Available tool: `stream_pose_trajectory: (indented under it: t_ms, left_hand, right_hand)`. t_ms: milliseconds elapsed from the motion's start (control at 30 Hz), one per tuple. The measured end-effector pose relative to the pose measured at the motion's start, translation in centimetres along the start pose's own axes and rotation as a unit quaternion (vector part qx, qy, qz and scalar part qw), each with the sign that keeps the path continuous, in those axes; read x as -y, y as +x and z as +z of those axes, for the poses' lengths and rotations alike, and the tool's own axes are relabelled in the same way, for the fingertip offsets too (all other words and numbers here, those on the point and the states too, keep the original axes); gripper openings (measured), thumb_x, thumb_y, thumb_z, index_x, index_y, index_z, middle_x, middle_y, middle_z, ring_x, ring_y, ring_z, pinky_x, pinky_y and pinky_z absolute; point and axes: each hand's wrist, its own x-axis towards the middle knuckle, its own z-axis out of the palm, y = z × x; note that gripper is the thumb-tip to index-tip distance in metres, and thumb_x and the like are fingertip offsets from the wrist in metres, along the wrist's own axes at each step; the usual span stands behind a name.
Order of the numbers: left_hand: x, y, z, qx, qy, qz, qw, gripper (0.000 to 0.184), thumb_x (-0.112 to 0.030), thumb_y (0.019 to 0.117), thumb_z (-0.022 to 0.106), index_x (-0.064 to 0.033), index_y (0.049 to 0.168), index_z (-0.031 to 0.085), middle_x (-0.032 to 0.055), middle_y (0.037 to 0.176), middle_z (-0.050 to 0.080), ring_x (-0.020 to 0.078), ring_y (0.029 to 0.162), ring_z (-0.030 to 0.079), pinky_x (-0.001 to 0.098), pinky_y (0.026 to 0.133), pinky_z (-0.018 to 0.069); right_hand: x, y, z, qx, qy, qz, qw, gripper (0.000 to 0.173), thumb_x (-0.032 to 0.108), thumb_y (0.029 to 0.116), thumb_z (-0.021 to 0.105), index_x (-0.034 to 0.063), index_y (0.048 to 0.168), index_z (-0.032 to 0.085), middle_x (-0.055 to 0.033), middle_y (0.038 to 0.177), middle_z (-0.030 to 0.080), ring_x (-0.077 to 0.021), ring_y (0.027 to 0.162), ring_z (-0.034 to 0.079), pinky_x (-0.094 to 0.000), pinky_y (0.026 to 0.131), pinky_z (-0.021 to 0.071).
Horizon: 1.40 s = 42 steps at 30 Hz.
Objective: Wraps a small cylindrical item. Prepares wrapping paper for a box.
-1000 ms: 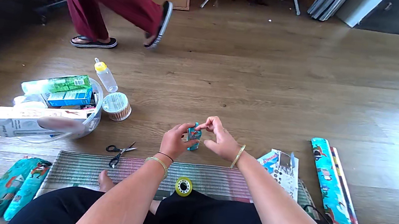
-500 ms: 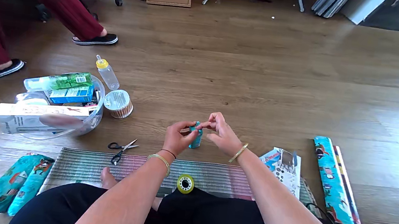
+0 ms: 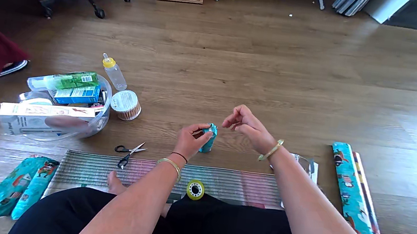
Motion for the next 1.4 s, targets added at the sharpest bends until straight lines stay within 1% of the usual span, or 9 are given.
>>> stream_pose_trajectory:
  t_ms: [200, 400, 567, 700, 900, 1000, 1100, 1267, 1400]
  left_hand:
    - [0.6, 0.5, -0.1, 0.004, -0.001, 0.043, 0.999, 0.026, -0.006, 0.0927, 0.076, 0.0015, 0.117, 0.072, 0.0145, 0.124, 0.070, 0.0209, 0.107, 0.072, 0.0381, 0.096, 0.0601]
    - [0.2, 0.5, -0.4, 0.014, 0.025, 0.036, 0.999, 0.028, -0.008, 0.0924, 0.077, 0.0016, 0.118, 0.071, 0.0152, 0.126, 0.069, 0.0232, 0.110, 0.071, 0.0403, 0.097, 0.0597]
    - [0.6, 0.8, -0.5, 0.028, 0.055, 0.093, 0.994, 0.036, -0.008, 0.0943, 0.075, -0.0013, 0.129, 0.068, 0.0184, 0.130, 0.066, 0.0259, 0.114, 0.069, 0.0425, 0.096, 0.0601]
    - [2.2, 1.4, -0.6, 0.026, 0.077, 0.170, 0.982, 0.024, -0.007, 0.0932, 0.074, -0.0050, 0.116, 0.078, 0.0183, 0.131, 0.066, 0.0218, 0.107, 0.071, 0.0359, 0.091, 0.0618]
    - [1.8, 1.2, -1.1, 0.031, 0.112, 0.194, 0.974, 0.023, -0.005, 0.0930, 0.075, -0.0032, 0.116, 0.078, 0.0187, 0.130, 0.067, 0.0237, 0.109, 0.071, 0.0379, 0.093, 0.0605]
    - [2.0, 1.4, -1.2, 0.025, 0.112, 0.202, 0.973, 0.022, -0.005, 0.0925, 0.075, -0.0019, 0.114, 0.078, 0.0191, 0.128, 0.068, 0.0242, 0.109, 0.071, 0.0385, 0.094, 0.0600]
    - [2.7, 1.9, -1.1, 0.024, 0.107, 0.222, 0.969, 0.021, -0.006, 0.0921, 0.075, -0.0016, 0.112, 0.079, 0.0192, 0.125, 0.070, 0.0237, 0.109, 0.071, 0.0381, 0.096, 0.0588]
    - [3.5, 2.4, -1.4, 0.025, 0.137, 0.264, 0.954, 0.018, -0.008, 0.0924, 0.075, -0.0015, 0.109, 0.079, 0.0197, 0.123, 0.071, 0.0266, 0.112, 0.071, 0.0414, 0.098, 0.0584]
    - [3.1, 2.3, -1.7, 0.036, 0.150, 0.261, 0.953, 0.018, -0.008, 0.0920, 0.076, -0.0022, 0.109, 0.080, 0.0183, 0.123, 0.071, 0.0272, 0.112, 0.071, 0.0428, 0.098, 0.0583]
  right_hand:
    - [-2.4, -0.5, 1.8, 0.001, 0.096, 0.058, 0.994, 0.032, 0.002, 0.0839, 0.039, 0.0071, 0.115, 0.042, -0.0072, 0.106, 0.071, -0.0151, 0.098, 0.072, -0.0328, 0.085, 0.0582]
    - [-2.6, -0.4, 2.3, 0.013, 0.072, 0.058, 0.996, 0.031, 0.006, 0.0833, 0.040, 0.0076, 0.114, 0.042, -0.0066, 0.109, 0.071, -0.0134, 0.106, 0.070, -0.0327, 0.090, 0.0560]
    - [-2.5, -0.2, 2.3, 0.012, 0.063, 0.070, 0.996, 0.033, 0.009, 0.0826, 0.040, 0.0079, 0.116, 0.041, -0.0063, 0.109, 0.071, -0.0123, 0.106, 0.069, -0.0311, 0.090, 0.0544]
    - [-3.0, -0.1, 2.2, 0.011, 0.052, 0.066, 0.996, 0.035, 0.011, 0.0825, 0.042, 0.0076, 0.117, 0.042, -0.0058, 0.107, 0.071, -0.0122, 0.103, 0.069, -0.0316, 0.090, 0.0549]
    - [-3.1, -0.3, 2.4, -0.002, 0.108, 0.094, 0.990, 0.035, 0.013, 0.0808, 0.043, 0.0093, 0.115, 0.041, -0.0047, 0.108, 0.073, -0.0088, 0.102, 0.069, -0.0279, 0.090, 0.0535]
    - [-2.6, -0.5, 2.6, -0.008, 0.160, 0.126, 0.979, 0.033, 0.013, 0.0857, 0.039, 0.0106, 0.118, 0.037, -0.0053, 0.112, 0.072, -0.0094, 0.104, 0.069, -0.0270, 0.090, 0.0516]
    - [-2.2, -0.7, 2.7, -0.039, 0.234, 0.170, 0.956, 0.030, 0.015, 0.0919, 0.035, 0.0113, 0.122, 0.036, -0.0072, 0.110, 0.072, -0.0130, 0.104, 0.070, -0.0284, 0.095, 0.0527]
    - [-2.6, -0.9, 2.8, -0.068, 0.327, 0.197, 0.922, 0.037, 0.014, 0.0932, 0.028, 0.0121, 0.129, 0.035, -0.0124, 0.111, 0.073, -0.0194, 0.105, 0.071, -0.0324, 0.096, 0.0536]
    - [-2.4, -0.9, 1.9, -0.053, 0.318, 0.193, 0.927, 0.035, 0.015, 0.0914, 0.030, 0.0137, 0.126, 0.038, -0.0107, 0.111, 0.072, -0.0200, 0.104, 0.072, -0.0334, 0.094, 0.0553]
